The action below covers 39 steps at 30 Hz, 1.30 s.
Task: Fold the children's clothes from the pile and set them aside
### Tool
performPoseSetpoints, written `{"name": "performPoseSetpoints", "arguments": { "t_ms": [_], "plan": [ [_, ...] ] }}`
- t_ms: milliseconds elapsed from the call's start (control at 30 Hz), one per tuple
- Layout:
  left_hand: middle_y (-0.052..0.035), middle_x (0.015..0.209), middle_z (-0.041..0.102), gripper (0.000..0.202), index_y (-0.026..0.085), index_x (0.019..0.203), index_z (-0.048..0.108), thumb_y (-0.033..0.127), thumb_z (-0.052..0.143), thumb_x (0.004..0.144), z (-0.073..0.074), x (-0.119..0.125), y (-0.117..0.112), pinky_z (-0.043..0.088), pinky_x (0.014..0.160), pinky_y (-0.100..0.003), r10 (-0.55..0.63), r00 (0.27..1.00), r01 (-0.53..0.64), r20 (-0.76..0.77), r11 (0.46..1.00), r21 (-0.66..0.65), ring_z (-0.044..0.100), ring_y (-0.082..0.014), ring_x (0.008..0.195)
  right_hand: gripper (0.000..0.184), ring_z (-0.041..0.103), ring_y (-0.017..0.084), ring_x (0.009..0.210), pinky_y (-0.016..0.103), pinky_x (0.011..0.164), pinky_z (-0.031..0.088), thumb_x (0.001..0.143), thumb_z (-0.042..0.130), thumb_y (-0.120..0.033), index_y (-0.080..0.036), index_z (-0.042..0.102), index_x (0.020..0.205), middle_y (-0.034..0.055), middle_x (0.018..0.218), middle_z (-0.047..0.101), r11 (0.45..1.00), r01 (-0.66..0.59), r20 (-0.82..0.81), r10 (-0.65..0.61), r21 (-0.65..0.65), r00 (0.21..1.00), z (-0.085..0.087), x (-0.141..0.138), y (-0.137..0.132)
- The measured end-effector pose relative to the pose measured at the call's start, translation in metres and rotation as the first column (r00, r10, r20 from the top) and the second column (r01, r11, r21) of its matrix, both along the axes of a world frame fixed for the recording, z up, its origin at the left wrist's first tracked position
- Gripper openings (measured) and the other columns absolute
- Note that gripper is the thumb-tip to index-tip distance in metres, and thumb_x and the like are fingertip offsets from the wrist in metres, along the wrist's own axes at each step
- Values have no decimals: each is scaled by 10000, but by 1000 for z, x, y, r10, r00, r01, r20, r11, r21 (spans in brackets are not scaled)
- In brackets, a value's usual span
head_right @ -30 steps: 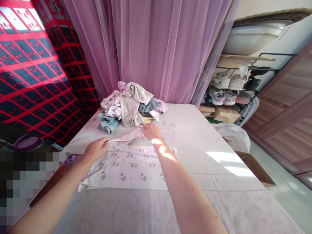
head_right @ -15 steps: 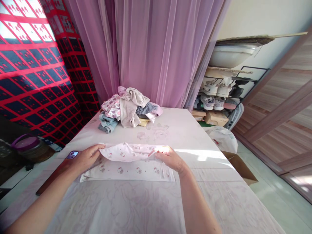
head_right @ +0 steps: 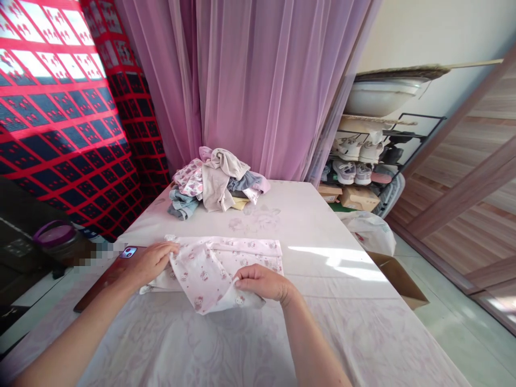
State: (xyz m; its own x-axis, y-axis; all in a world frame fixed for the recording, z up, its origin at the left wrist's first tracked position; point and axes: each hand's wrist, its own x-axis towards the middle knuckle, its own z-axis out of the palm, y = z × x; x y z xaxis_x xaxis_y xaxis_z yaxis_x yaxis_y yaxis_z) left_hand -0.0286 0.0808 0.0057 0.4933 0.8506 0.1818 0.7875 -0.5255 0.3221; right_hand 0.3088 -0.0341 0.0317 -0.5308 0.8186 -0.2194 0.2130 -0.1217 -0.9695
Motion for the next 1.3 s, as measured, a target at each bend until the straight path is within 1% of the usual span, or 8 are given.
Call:
{"name": "performPoseSetpoints", "arguments": {
  "t_ms": [267, 400, 533, 667, 767, 900, 1067, 1300],
  "plan": [
    [-40, 1232, 702, 411, 237, 1143, 712, 327, 401, 890, -4, 50, 10, 417, 1093, -361, -205, 976, 211, 70, 971, -108, 595, -203, 1204, 465, 396, 74, 611, 213, 595, 349, 824, 623, -620, -158, 649, 865, -49, 674, 485, 986, -122, -176, 141, 112, 974, 29, -44, 1],
    [-57, 1339, 636, 376, 271, 1097, 738, 351, 423, 908, -21, 45, 11, 387, 1114, -428, -215, 976, 218, 36, 970, -105, 530, -237, 1293, 462, 483, 91, 620, 228, 627, 418, 830, 602, -607, -151, 672, 809, -32, 661, 556, 992, -103, -42, 106, 76, 993, 18, -45, 14],
    [-63, 1373, 608, 315, 292, 1071, 736, 372, 479, 906, -30, 35, 12, 377, 1104, -479, -201, 978, 206, 62, 974, -88, 512, -255, 1309, 360, 627, 149, 702, 262, 667, 483, 881, 528, -480, -168, 677, 779, 34, 738, 698, 986, 126, 157, -142, 107, 977, -6, -32, 28],
    [-71, 1301, 657, 286, 261, 1040, 729, 347, 513, 873, -29, 30, 18, 379, 1104, -435, -149, 981, 163, 128, 981, -109, 548, -226, 1257, 242, 650, 168, 757, 291, 729, 483, 890, 487, -317, -212, 703, 864, 29, 820, 734, 802, 361, 379, -557, 475, 739, -20, -17, 42],
    [-90, 1321, 639, 301, 245, 1055, 725, 359, 528, 858, -27, 31, 20, 383, 1097, -424, -127, 983, 143, 129, 982, -120, 549, -229, 1250, 268, 649, 183, 917, 305, 828, 472, 863, 531, -253, -237, 697, 1071, 43, 1028, 725, 716, 288, 465, -653, 636, 598, -24, -16, 54],
    [-85, 1464, 514, 420, 307, 1264, 638, 401, 542, 866, -29, 36, 14, 282, 1138, -530, -111, 994, 113, 20, 988, -103, 445, -270, 1351, 372, 595, 202, 1085, 308, 944, 417, 834, 571, -198, -229, 670, 1191, 61, 1155, 682, 724, 82, 549, -587, 685, 594, -27, -31, 67],
    [-36, 1519, 450, 353, 371, 1183, 681, 332, 500, 883, -25, 35, 12, 212, 1152, -566, -103, 993, 92, -62, 982, -167, 386, -262, 1400, 320, 597, 188, 1008, 305, 887, 395, 820, 506, -89, -248, 751, 951, 42, 1016, 697, 762, -62, 645, -500, 645, 578, -33, -40, 69],
    [-61, 1254, 658, 184, 259, 931, 714, 299, 578, 815, 0, 61, 0, 380, 1060, -440, -50, 997, 55, 54, 995, -86, 557, -253, 1211, 312, 591, 180, 945, 289, 868, 384, 782, 463, -34, -207, 717, 828, 32, 937, 713, 738, 20, 568, -536, 674, 625, -44, -30, 63]
  ]
}}
